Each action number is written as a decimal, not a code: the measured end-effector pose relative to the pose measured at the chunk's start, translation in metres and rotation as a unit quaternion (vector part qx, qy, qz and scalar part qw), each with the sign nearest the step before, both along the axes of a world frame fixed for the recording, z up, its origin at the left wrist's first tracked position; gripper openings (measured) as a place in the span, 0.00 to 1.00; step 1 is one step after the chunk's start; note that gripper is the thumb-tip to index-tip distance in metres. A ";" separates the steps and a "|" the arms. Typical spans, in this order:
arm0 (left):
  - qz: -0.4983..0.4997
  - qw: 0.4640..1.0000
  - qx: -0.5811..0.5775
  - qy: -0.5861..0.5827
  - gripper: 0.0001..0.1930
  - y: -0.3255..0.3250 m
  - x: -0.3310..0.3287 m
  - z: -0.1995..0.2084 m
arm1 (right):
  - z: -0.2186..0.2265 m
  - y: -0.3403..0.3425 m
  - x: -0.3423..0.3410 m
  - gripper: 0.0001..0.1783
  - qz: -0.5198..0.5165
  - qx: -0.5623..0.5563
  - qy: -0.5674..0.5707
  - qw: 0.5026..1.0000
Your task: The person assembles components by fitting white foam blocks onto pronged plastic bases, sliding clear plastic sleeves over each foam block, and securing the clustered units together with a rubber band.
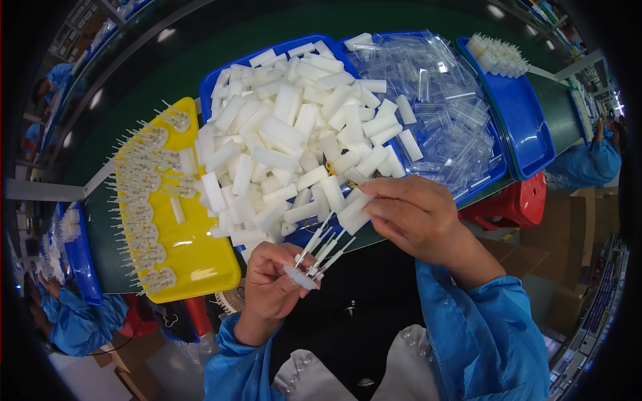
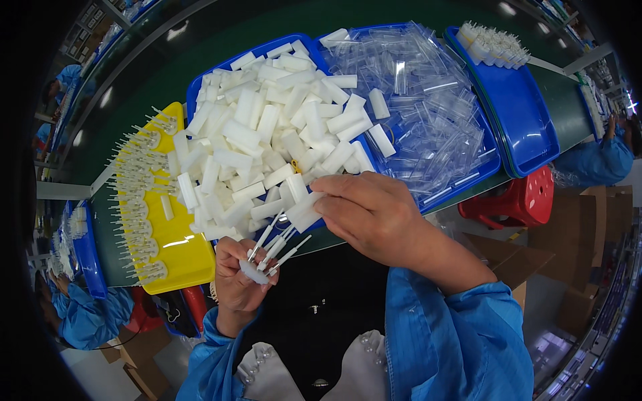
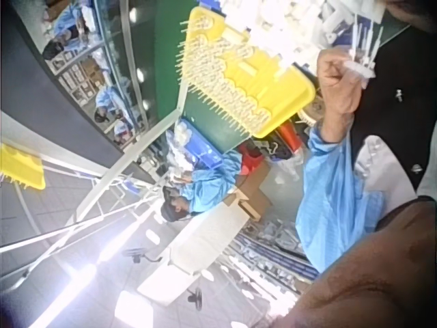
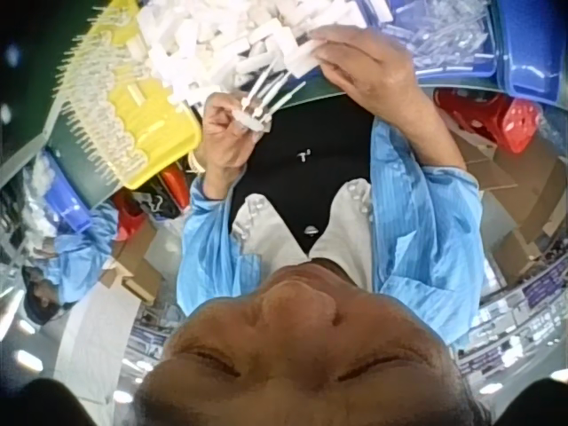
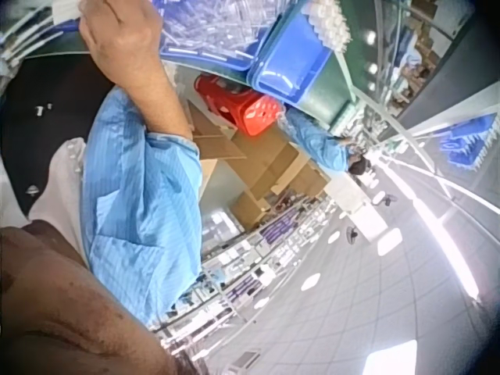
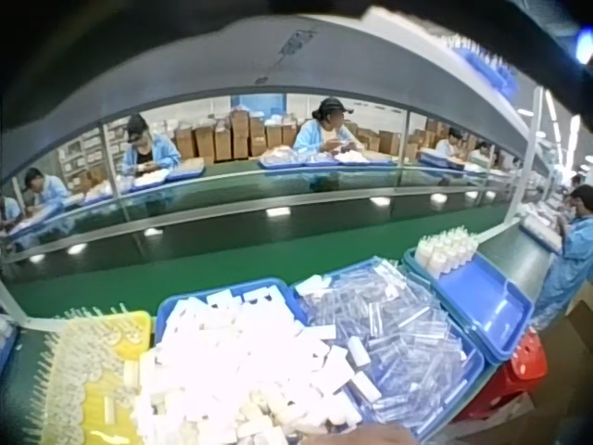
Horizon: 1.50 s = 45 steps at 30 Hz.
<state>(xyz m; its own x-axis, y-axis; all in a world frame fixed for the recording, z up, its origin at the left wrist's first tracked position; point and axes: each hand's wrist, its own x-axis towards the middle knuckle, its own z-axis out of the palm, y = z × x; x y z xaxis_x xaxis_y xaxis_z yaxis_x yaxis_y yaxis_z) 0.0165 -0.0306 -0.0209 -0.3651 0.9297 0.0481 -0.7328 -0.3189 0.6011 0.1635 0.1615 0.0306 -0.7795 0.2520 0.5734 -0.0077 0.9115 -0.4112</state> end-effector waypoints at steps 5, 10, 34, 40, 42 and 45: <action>-0.017 1.000 -0.003 -0.020 0.13 0.004 0.001 -0.001 | 0.002 -0.003 0.004 0.13 0.021 0.005 -0.003 1.000; -0.027 0.999 -0.024 -0.016 0.13 0.004 0.001 0.001 | 0.005 -0.002 0.007 0.11 0.043 0.050 0.011 0.998; -0.045 0.998 -0.032 -0.011 0.12 0.005 0.012 0.004 | 0.007 -0.019 0.008 0.06 0.059 0.040 0.008 0.997; -0.038 0.999 -0.027 0.005 0.12 0.004 0.016 -0.001 | 0.002 -0.017 0.005 0.10 0.069 -0.028 0.011 0.997; -0.037 0.999 -0.027 -0.006 0.12 0.004 0.017 -0.002 | 0.000 -0.019 0.003 0.11 0.079 -0.056 0.013 0.995; -0.034 0.999 -0.016 -0.029 0.12 0.005 0.020 -0.008 | -0.005 -0.022 0.001 0.11 0.102 -0.106 0.018 0.989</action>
